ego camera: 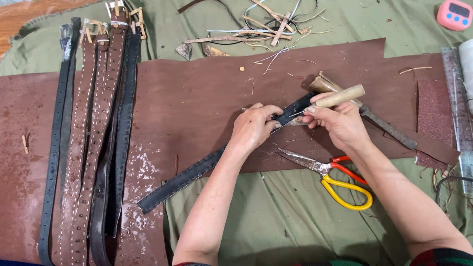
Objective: Trimming the end of a leather strap and then punching a series of holes into it using a hand punch and a wooden mallet.
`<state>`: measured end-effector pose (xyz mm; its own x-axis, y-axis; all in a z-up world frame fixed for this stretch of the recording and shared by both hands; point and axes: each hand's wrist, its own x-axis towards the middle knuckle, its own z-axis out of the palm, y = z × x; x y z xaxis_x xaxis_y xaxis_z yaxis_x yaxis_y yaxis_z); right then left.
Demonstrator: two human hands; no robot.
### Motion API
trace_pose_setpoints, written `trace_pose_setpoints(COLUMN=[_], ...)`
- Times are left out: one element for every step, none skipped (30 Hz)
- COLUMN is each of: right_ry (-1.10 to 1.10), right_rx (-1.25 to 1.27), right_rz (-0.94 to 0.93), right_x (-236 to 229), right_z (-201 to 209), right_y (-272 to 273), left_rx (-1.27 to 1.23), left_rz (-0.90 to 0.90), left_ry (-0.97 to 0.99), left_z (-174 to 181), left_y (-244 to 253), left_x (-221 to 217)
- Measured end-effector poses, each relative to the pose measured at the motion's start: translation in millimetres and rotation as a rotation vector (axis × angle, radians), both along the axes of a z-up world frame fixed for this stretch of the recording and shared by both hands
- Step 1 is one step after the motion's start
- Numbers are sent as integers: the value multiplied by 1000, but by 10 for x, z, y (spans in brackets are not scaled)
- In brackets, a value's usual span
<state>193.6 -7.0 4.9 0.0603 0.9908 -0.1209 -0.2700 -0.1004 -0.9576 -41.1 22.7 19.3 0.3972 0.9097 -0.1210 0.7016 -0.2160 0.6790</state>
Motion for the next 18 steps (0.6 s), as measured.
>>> trace_pose_setpoints(right_ry=[38, 38, 49, 61, 62, 21, -20, -20, -124, -228, -227, -206, -185, -185, -5, 172, 170, 169], right_rx=[-13, -14, 5, 25, 24, 69, 115, 116, 165, 210, 210, 192, 174, 172, 118, 62, 60, 58], right_rz=[14, 14, 38, 62, 61, 110, 159, 158, 184, 211, 211, 184, 157, 156, 111, 67, 69, 50], right_x=[-13, 21, 54, 85, 100, 119, 138, 127, 114, 93, 87, 77, 66, 110, 152, 196, 216, 232], right_z=[66, 17, -31, -79, -72, -64, -53, 36, 125, 208, 191, 170, 148, 63, -23, -106, -93, -82], right_y=[-18, -18, -21, -26, -42, -60, -78, -103, -128, -159, -166, -175, -182, -147, -112, -71, -54, -43], left_rx=[6, 4, 4, 5, 3, 4, 4, 6, 6, 3, 3, 3, 3, 1, 7, 14, 12, 14], left_rz=[2, 2, 2, 2, 1, 3, 6, 4, 7, 11, 11, 11, 11, 10, 11, 16, 18, 17], left_ry=[10, 10, 14, 18, 18, 13, 8, 8, 9, 12, 13, 8, 4, 4, 2, -1, -4, -7], left_z=[6, 0, -5, -8, -12, -14, -14, -15, -17, -23, -12, -3, 5, -1, -8, -17, -8, -1], left_y=[-3, 2, 5, 7, 3, 2, -1, 2, 5, -3, -6, -11, -15, -11, -6, -3, 2, -1], left_x=[5, 8, 10, 10, 8, 10, 12, 19, 23, 19, 22, 21, 20, 22, 21, 21, 20, 16])
